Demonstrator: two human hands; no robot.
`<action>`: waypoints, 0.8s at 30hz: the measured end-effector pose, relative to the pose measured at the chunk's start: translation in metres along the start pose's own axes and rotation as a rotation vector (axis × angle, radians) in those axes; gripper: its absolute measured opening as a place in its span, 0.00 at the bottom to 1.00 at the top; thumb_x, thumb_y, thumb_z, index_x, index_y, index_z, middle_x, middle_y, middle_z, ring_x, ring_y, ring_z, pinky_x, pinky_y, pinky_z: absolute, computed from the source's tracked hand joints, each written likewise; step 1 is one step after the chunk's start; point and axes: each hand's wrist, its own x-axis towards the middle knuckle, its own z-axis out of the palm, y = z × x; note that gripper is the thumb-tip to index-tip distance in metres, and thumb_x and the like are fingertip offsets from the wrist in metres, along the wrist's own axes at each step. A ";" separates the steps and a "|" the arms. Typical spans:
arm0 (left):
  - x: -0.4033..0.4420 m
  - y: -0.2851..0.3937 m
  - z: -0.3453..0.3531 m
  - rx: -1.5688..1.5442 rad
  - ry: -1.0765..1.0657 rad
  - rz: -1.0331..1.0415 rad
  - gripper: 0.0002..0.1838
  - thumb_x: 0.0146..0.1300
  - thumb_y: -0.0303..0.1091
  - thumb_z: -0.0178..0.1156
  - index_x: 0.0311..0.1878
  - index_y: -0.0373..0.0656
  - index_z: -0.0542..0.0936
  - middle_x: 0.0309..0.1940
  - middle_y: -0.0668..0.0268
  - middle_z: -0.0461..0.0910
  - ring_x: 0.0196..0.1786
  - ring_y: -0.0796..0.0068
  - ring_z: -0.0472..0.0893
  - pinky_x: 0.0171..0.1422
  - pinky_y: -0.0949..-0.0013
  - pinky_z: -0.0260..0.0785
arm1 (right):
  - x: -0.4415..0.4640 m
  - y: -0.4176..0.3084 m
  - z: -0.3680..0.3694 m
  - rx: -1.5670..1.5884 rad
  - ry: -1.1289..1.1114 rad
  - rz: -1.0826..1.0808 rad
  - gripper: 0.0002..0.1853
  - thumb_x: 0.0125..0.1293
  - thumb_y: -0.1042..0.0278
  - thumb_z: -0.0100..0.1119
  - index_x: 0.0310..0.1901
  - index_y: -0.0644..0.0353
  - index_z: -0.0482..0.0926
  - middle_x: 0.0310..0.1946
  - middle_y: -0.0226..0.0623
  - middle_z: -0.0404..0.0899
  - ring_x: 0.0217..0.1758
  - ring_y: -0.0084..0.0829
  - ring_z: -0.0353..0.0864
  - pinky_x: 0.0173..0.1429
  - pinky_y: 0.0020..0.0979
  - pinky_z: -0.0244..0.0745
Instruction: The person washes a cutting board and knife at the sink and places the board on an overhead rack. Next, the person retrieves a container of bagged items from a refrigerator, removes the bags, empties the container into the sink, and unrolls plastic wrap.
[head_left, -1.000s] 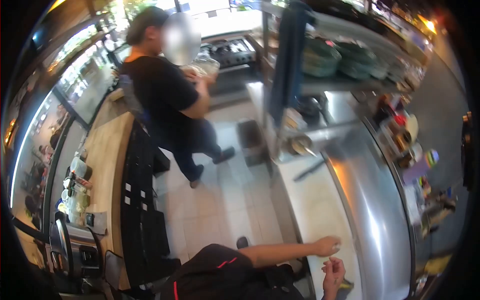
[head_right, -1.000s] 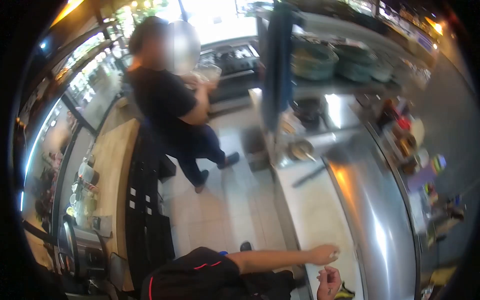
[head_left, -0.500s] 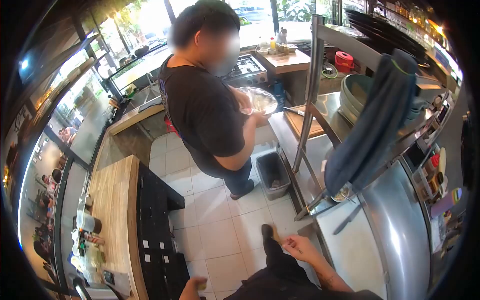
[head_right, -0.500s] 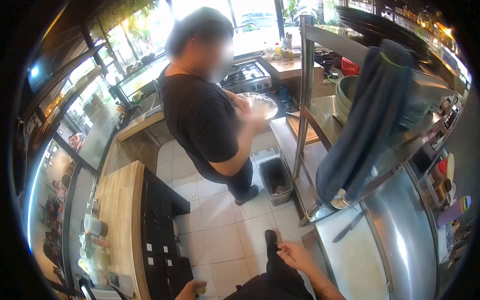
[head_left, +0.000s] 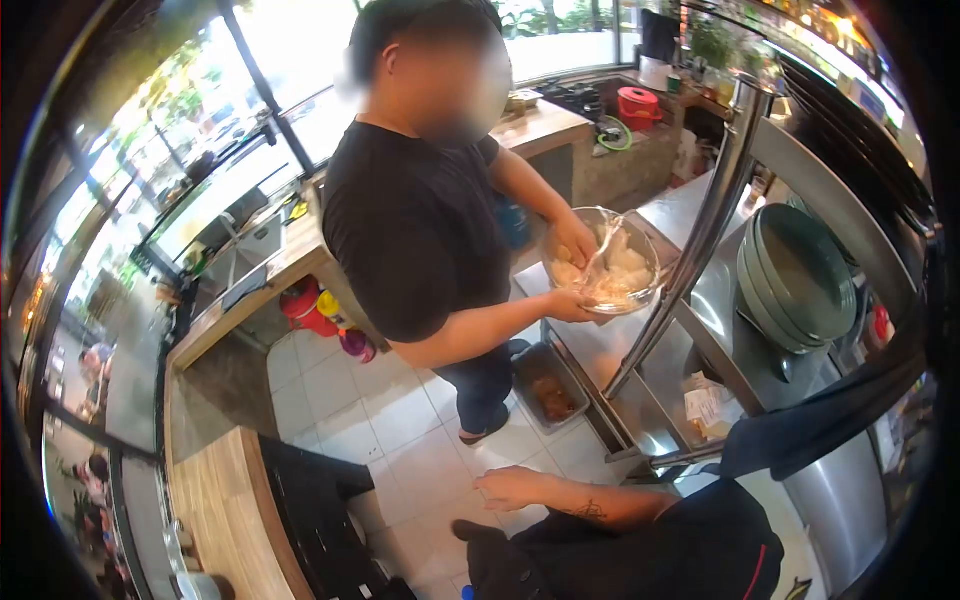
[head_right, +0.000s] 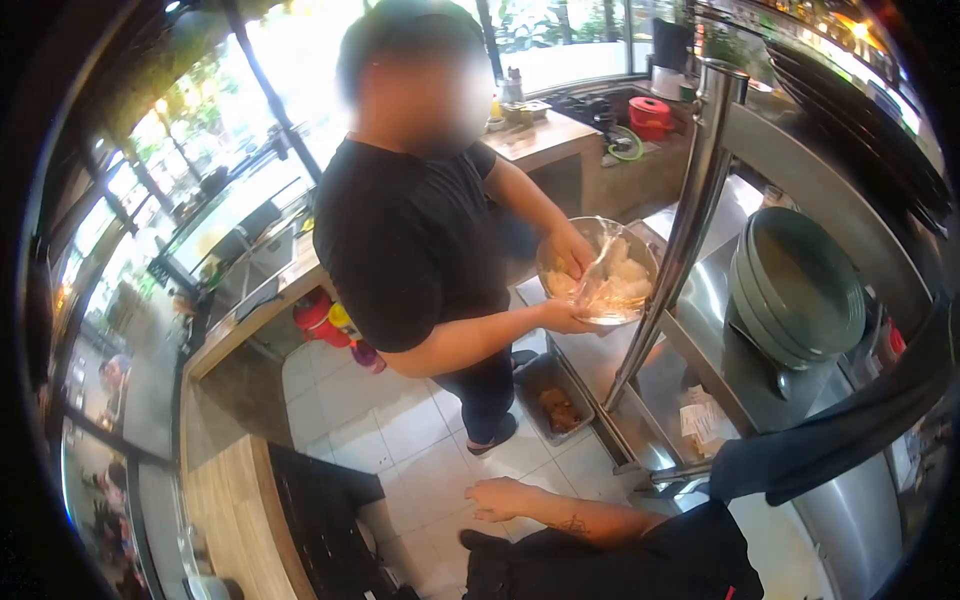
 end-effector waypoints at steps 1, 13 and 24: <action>0.016 0.015 -0.006 0.018 -0.018 0.012 0.17 0.63 0.47 0.61 0.40 0.43 0.86 0.39 0.59 0.86 0.42 0.63 0.86 0.49 0.54 0.78 | 0.011 0.004 0.001 -0.001 0.022 0.028 0.27 0.66 0.47 0.62 0.60 0.56 0.75 0.50 0.49 0.81 0.53 0.54 0.81 0.55 0.51 0.77; 0.157 0.000 -0.306 0.412 -0.414 -0.032 0.18 0.61 0.47 0.61 0.41 0.42 0.87 0.42 0.57 0.87 0.46 0.59 0.86 0.53 0.55 0.78 | 0.005 0.259 0.242 -0.020 0.357 0.956 0.10 0.61 0.62 0.63 0.39 0.57 0.86 0.40 0.42 0.86 0.45 0.49 0.84 0.51 0.46 0.79; 0.237 0.346 -0.297 0.128 -0.293 0.075 0.16 0.70 0.39 0.59 0.57 0.47 0.83 0.44 0.63 0.84 0.40 0.65 0.85 0.41 0.56 0.82 | 0.087 0.152 0.274 0.830 0.166 0.863 0.11 0.60 0.63 0.63 0.27 0.62 0.78 0.22 0.36 0.77 0.22 0.34 0.77 0.26 0.35 0.75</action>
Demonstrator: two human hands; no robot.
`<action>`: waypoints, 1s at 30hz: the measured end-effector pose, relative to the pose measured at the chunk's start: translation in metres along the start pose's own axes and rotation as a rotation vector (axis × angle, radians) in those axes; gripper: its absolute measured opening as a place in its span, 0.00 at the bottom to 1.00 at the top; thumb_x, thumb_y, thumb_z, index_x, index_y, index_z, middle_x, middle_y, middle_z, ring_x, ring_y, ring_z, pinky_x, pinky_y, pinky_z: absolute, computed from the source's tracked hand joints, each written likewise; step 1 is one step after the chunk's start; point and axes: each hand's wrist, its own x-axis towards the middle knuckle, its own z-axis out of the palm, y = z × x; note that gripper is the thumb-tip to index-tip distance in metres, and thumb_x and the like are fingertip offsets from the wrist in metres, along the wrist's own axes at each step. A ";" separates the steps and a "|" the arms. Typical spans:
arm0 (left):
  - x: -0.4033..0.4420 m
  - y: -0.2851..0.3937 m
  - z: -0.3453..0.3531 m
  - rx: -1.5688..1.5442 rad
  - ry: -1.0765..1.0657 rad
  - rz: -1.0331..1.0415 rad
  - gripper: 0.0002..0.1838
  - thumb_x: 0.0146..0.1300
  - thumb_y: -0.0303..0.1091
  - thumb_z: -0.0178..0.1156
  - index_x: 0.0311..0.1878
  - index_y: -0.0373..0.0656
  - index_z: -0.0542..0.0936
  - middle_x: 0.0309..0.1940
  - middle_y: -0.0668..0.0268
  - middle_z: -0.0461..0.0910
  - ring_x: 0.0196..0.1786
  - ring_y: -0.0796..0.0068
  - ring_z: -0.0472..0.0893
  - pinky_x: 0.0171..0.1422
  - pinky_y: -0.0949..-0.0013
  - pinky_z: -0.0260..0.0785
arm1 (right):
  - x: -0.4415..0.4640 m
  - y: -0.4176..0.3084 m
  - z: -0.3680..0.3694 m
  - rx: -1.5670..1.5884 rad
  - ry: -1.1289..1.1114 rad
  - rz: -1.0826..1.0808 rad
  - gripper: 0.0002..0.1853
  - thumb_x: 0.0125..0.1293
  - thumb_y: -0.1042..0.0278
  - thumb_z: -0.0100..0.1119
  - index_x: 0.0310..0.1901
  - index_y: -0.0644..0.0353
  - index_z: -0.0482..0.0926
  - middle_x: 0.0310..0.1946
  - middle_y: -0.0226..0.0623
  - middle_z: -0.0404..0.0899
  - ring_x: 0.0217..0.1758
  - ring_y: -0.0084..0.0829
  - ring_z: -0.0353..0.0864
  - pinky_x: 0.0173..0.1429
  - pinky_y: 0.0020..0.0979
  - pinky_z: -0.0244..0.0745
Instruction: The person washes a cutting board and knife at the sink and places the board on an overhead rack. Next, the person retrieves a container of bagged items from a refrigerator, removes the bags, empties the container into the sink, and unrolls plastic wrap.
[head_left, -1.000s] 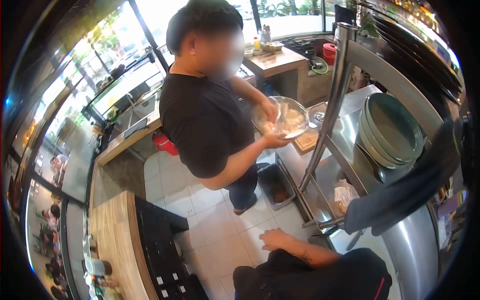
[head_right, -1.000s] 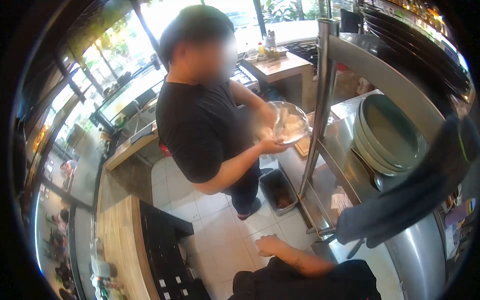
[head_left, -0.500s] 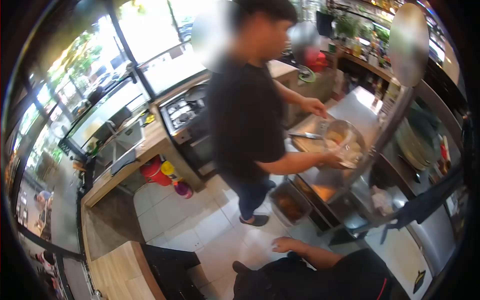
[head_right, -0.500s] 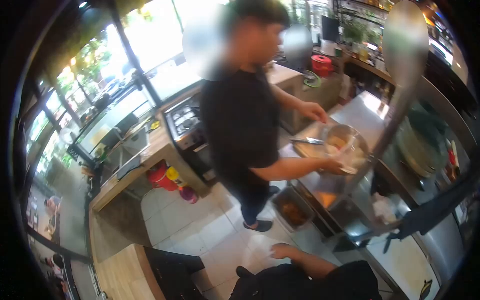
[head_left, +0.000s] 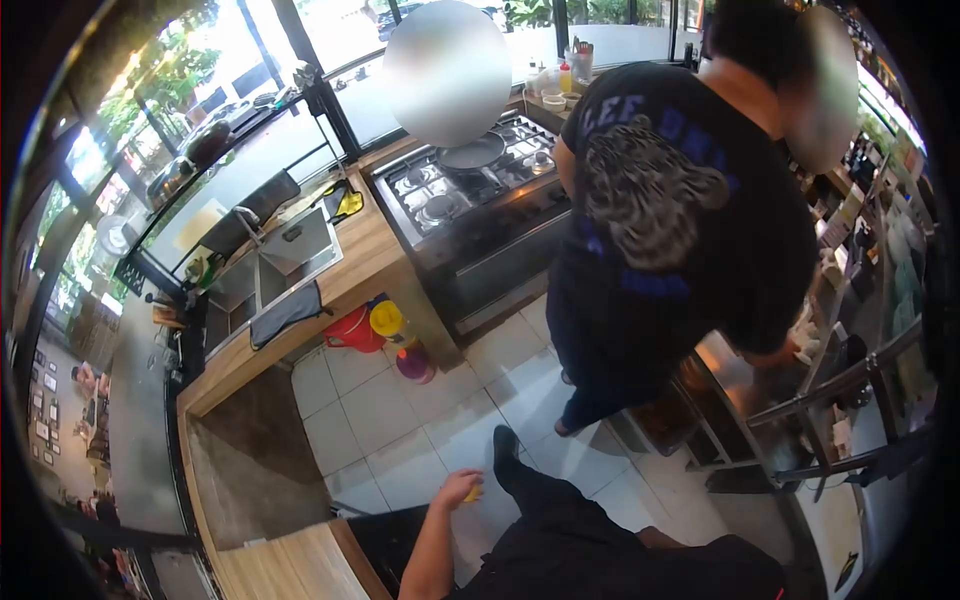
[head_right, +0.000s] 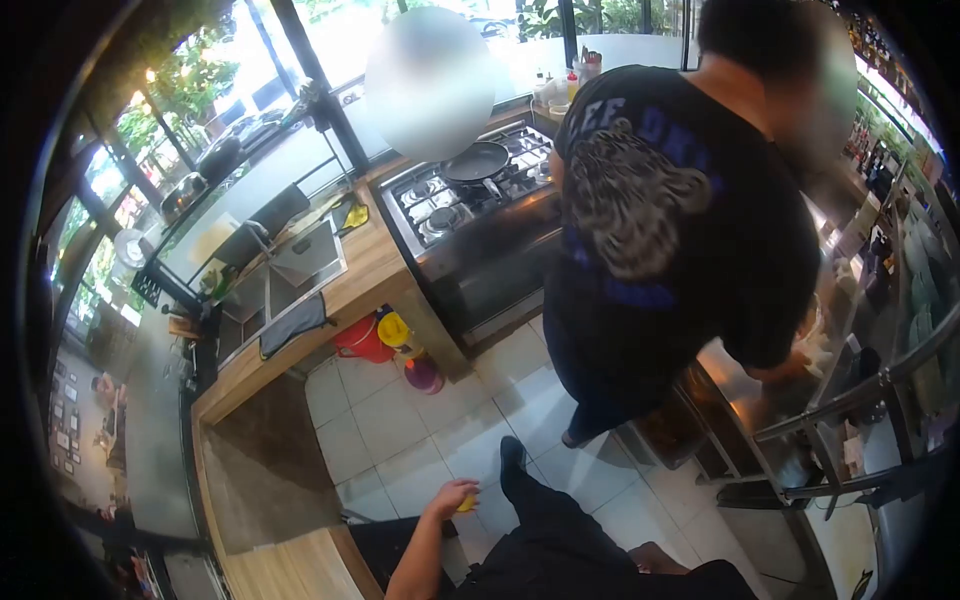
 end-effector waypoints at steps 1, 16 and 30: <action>0.015 0.018 0.002 0.007 -0.003 -0.006 0.16 0.70 0.39 0.59 0.57 0.47 0.83 0.44 0.63 0.84 0.40 0.65 0.85 0.41 0.56 0.82 | 0.022 -0.016 0.007 0.160 0.011 -0.047 0.11 0.59 0.63 0.65 0.25 0.61 0.77 0.22 0.36 0.77 0.21 0.33 0.76 0.25 0.34 0.74; 0.140 0.232 -0.153 0.824 0.064 -0.021 0.22 0.64 0.46 0.63 0.54 0.40 0.85 0.42 0.56 0.88 0.40 0.59 0.88 0.39 0.55 0.86 | 0.212 -0.282 0.041 0.686 0.275 0.669 0.22 0.66 0.54 0.62 0.54 0.62 0.80 0.37 0.43 0.84 0.29 0.34 0.79 0.34 0.35 0.71; 0.191 0.284 -0.129 1.172 -0.369 0.068 0.18 0.67 0.42 0.58 0.51 0.38 0.84 0.40 0.54 0.87 0.38 0.59 0.89 0.36 0.61 0.86 | 0.183 -0.298 0.221 -0.162 0.374 0.221 0.23 0.68 0.63 0.59 0.64 0.54 0.77 0.40 0.44 0.87 0.36 0.38 0.88 0.39 0.37 0.83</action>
